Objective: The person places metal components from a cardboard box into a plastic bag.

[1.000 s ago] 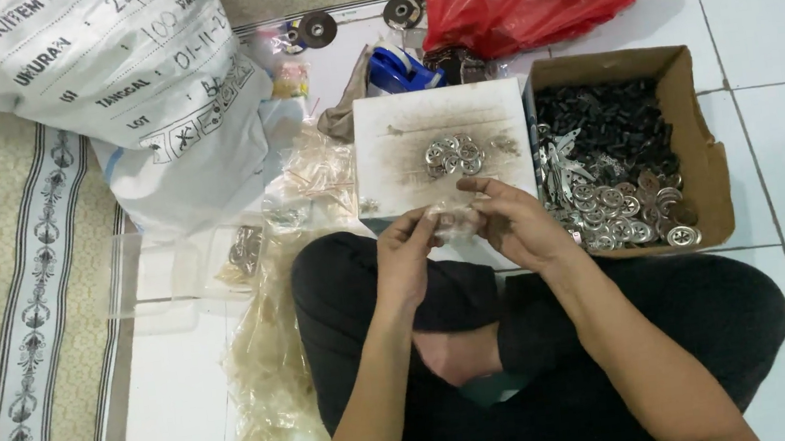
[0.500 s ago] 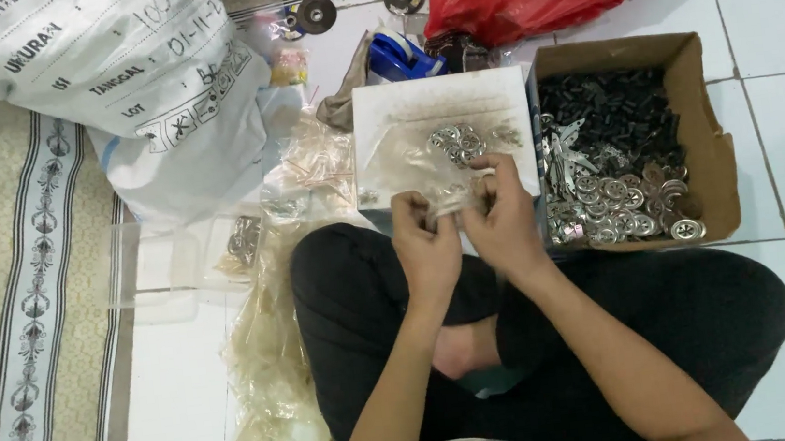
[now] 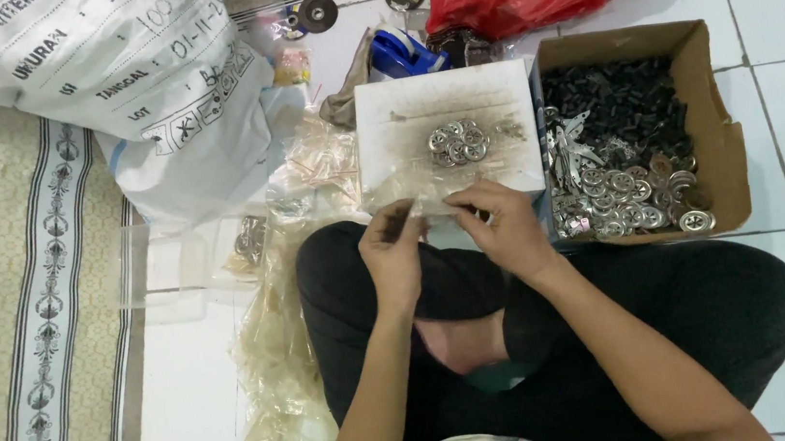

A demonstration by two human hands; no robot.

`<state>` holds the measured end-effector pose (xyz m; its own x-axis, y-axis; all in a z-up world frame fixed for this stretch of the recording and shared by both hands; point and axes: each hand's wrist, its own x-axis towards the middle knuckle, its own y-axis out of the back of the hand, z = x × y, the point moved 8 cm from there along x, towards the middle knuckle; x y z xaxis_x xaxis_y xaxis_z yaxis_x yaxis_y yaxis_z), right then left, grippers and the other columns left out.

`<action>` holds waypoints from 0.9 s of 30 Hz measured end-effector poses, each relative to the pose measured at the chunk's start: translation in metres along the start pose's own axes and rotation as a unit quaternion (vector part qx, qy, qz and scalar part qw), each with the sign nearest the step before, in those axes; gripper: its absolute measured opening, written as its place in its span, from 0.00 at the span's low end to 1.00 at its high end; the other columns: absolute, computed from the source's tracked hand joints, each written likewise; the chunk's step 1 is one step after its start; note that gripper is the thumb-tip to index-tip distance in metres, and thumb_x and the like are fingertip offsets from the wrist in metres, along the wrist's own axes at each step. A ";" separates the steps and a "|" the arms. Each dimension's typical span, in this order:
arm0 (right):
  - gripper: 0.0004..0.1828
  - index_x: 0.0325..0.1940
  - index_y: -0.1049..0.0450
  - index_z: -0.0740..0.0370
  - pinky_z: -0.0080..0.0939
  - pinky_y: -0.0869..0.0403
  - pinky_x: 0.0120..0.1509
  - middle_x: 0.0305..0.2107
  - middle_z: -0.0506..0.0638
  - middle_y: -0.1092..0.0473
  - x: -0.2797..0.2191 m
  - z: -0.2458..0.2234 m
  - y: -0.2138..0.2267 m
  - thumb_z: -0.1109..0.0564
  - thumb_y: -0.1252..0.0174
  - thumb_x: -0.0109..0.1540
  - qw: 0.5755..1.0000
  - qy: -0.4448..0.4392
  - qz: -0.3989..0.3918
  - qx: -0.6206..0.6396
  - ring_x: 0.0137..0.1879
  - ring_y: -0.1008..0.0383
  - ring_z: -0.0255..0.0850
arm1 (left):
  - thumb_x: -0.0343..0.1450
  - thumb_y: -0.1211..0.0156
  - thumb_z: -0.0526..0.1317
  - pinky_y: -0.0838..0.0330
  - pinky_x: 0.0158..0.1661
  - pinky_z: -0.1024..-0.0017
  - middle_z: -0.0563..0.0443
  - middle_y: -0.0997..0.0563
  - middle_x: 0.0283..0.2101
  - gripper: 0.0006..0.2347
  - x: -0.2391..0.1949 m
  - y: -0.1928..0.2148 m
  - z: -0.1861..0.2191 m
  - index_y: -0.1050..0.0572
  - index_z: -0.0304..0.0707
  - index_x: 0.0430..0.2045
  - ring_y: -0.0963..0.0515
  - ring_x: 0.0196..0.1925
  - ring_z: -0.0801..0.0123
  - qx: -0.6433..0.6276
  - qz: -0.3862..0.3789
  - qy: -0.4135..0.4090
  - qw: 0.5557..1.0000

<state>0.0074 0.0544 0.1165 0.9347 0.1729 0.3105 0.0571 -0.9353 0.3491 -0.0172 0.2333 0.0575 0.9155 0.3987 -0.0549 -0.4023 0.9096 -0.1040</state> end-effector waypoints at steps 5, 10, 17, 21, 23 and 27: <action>0.16 0.55 0.23 0.63 0.32 0.25 0.42 0.34 0.54 0.21 0.001 0.030 -0.008 0.65 0.37 0.63 0.972 -0.134 0.026 0.191 0.36 0.24 0.35 | 0.71 0.40 0.28 0.26 0.36 0.79 0.48 0.23 0.34 0.14 -0.001 -0.021 -0.013 0.26 0.24 0.51 0.22 0.33 0.73 -0.233 -0.079 0.171 0.954; 0.19 0.60 0.35 0.61 0.33 0.23 0.45 0.35 0.53 0.24 -0.008 0.048 -0.029 0.68 0.50 0.64 0.782 -0.326 -0.008 0.530 0.38 0.21 0.39 | 0.68 0.38 0.30 0.27 0.46 0.74 0.50 0.24 0.34 0.15 0.000 -0.035 -0.015 0.30 0.35 0.49 0.20 0.38 0.68 -0.307 -0.123 0.211 0.920; 0.33 0.62 0.38 0.66 0.35 0.28 0.41 0.28 0.49 0.30 -0.004 0.062 -0.027 0.74 0.46 0.52 0.929 -0.218 0.007 0.297 0.34 0.27 0.37 | 0.63 0.40 0.27 0.32 0.34 0.71 0.50 0.27 0.26 0.25 -0.011 -0.040 0.038 0.37 0.37 0.55 0.28 0.30 0.68 0.110 -0.026 -0.064 0.992; 0.27 0.61 0.41 0.64 0.51 0.20 0.40 0.42 0.60 0.36 0.003 0.003 0.014 0.72 0.47 0.58 0.979 -0.111 0.162 0.064 0.46 0.25 0.52 | 0.61 0.44 0.25 0.25 0.32 0.70 0.52 0.30 0.32 0.14 -0.021 -0.039 0.047 0.28 0.41 0.38 0.24 0.32 0.59 0.217 0.072 -0.211 0.950; 0.20 0.53 0.35 0.63 0.45 0.23 0.36 0.38 0.55 0.36 0.003 0.007 0.018 0.72 0.44 0.58 0.987 -0.019 0.150 -0.053 0.40 0.26 0.48 | 0.62 0.46 0.23 0.26 0.32 0.69 0.52 0.31 0.33 0.13 -0.018 -0.035 0.047 0.29 0.41 0.35 0.25 0.33 0.58 0.218 0.060 -0.209 0.952; 0.11 0.43 0.23 0.61 0.39 0.23 0.35 0.31 0.49 0.33 -0.001 -0.010 -0.001 0.69 0.36 0.58 0.976 0.112 0.078 -0.171 0.34 0.24 0.44 | 0.64 0.44 0.22 0.22 0.39 0.62 0.46 0.25 0.34 0.10 0.002 -0.017 0.045 0.26 0.37 0.32 0.20 0.40 0.53 0.161 0.053 -0.123 0.978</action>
<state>0.0032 0.0583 0.1242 0.8205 0.1358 0.5553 -0.2353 -0.8050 0.5446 -0.0080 0.2239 0.1036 0.8587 0.4730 0.1971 -0.5083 0.8353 0.2097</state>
